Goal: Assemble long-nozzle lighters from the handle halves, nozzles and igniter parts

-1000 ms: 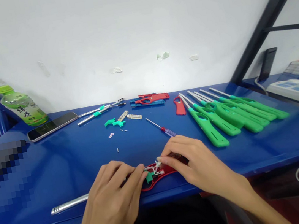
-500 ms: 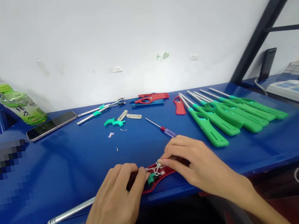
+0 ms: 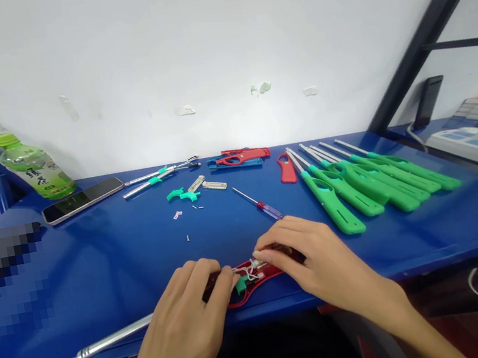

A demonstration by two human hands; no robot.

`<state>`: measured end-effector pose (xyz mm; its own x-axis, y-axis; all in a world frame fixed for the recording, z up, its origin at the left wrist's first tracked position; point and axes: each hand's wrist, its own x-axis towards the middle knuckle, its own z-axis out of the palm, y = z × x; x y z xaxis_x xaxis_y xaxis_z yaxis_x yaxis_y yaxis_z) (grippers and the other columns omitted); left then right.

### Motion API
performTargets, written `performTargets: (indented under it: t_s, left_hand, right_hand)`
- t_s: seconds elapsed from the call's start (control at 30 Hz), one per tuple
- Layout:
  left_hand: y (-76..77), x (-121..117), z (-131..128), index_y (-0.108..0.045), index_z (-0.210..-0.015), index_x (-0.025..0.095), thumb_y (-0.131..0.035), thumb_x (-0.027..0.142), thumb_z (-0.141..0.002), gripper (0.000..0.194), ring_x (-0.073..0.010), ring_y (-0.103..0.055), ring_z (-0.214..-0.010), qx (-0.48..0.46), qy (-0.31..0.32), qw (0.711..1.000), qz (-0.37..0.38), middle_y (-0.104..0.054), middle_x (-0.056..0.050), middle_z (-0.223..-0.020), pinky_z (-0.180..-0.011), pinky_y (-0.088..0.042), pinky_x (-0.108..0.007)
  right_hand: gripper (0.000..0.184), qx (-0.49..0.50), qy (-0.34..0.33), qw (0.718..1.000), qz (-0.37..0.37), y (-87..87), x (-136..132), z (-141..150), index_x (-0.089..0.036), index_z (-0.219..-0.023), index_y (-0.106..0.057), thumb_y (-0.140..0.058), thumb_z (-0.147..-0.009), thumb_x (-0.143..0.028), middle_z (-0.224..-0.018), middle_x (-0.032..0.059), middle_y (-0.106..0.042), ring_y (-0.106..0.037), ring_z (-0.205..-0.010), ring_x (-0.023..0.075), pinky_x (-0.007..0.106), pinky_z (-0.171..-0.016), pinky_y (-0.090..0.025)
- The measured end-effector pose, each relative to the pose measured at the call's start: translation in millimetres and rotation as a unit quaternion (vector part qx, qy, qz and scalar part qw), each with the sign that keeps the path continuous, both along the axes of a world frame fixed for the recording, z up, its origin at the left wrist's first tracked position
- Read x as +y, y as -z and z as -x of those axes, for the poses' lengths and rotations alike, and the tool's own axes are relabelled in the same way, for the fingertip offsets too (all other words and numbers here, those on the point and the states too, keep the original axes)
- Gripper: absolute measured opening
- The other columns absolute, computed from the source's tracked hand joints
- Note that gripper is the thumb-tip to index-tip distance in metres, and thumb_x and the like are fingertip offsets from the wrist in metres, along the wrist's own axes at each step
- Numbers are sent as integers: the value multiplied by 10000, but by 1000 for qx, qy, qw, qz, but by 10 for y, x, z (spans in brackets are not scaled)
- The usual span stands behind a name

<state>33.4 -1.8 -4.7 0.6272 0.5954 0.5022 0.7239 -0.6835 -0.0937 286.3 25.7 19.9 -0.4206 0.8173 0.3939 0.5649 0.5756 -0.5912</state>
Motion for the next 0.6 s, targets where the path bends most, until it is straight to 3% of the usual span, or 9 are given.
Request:
performTargets:
  t_s: [0.17, 0.6]
  left_hand:
    - [-33, -15, -6, -622, -1263, 113, -484, 77, -1044, 261, -241, -560, -881, 7, 12, 1000, -15, -613, -116, -1068, -774, -525, -408]
    - [-64, 5, -37, -654, -1199, 104, -444, 41, -1051, 264, -222, -529, -802, -1, 16, 998, -56, -620, -94, -949, -713, -484, -385]
  right_hand:
    - [78, 23, -41, 998, 47, -29, -7, -142, -292, -1083, -780, -747, -1013, -293, -1105, -26, -803, -719, -1044, 175, 284, -952, -532]
    - [200, 19, -60, 998, 8, 5, 33, -170, -258, -1090, -824, -632, -1071, -205, -1128, 20, -819, -746, -1035, 194, 307, -970, -565]
